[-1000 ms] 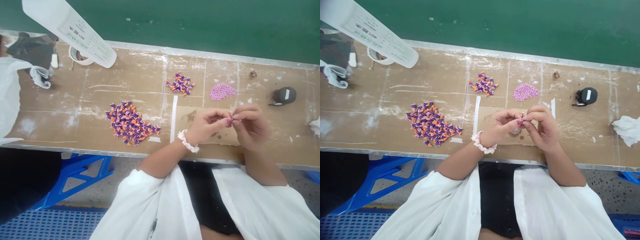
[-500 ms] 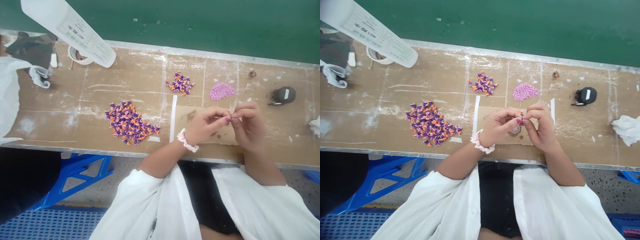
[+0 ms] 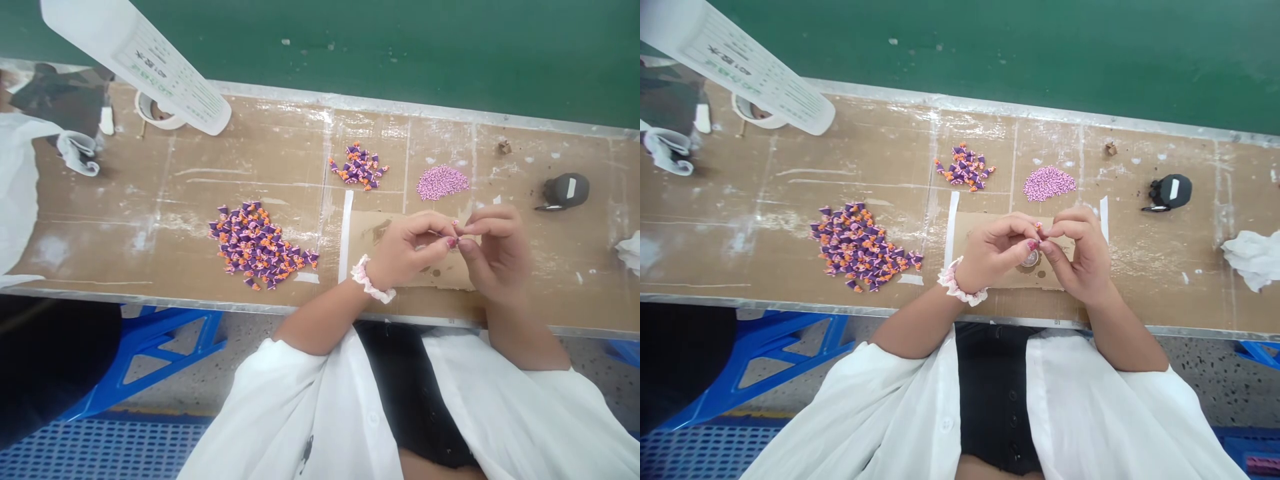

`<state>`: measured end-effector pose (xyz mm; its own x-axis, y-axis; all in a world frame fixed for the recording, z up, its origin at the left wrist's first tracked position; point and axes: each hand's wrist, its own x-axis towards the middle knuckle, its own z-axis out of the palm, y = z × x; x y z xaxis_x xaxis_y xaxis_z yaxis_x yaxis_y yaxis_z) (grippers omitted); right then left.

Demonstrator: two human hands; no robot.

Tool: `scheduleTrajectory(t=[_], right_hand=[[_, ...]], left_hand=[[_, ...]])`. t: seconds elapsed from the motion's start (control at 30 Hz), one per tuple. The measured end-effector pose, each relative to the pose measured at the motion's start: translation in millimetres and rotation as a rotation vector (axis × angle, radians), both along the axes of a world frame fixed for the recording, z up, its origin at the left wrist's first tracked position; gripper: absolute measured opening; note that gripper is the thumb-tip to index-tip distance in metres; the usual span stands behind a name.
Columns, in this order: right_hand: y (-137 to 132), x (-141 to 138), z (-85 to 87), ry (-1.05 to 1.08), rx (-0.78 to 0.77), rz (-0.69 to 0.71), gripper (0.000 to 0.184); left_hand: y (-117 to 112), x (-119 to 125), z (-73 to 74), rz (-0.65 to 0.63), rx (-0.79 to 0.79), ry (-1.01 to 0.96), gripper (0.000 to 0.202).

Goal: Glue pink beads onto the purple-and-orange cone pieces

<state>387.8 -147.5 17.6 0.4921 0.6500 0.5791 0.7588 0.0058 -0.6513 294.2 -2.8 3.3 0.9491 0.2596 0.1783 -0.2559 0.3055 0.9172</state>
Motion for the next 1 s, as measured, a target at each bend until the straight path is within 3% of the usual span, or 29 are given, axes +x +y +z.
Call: scheduleTrajectory(t=[0.23, 0.6, 0.83, 1.0], right_hand=[[1, 0, 2.3, -0.036, -0.011, 0.042, 0.014], [6, 2, 8.4, -0.061, -0.003, 0.048, 0.014], [5, 4, 9.7, -0.181, -0.038, -0.010, 0.016], [5, 5, 8.8, -0.243, -0.032, 0.009, 0.019]], left_hand=[[1, -2, 6.0, 0.195, 0.373, -0.102, 0.009], [-1, -1, 1.7, 0.286, 0.594, -0.183, 0.011], [2, 1, -5.2, 0.252, 0.715, -0.168, 0.015], [1, 2, -12.4, 0.389, 0.897, -0.335, 0.016]])
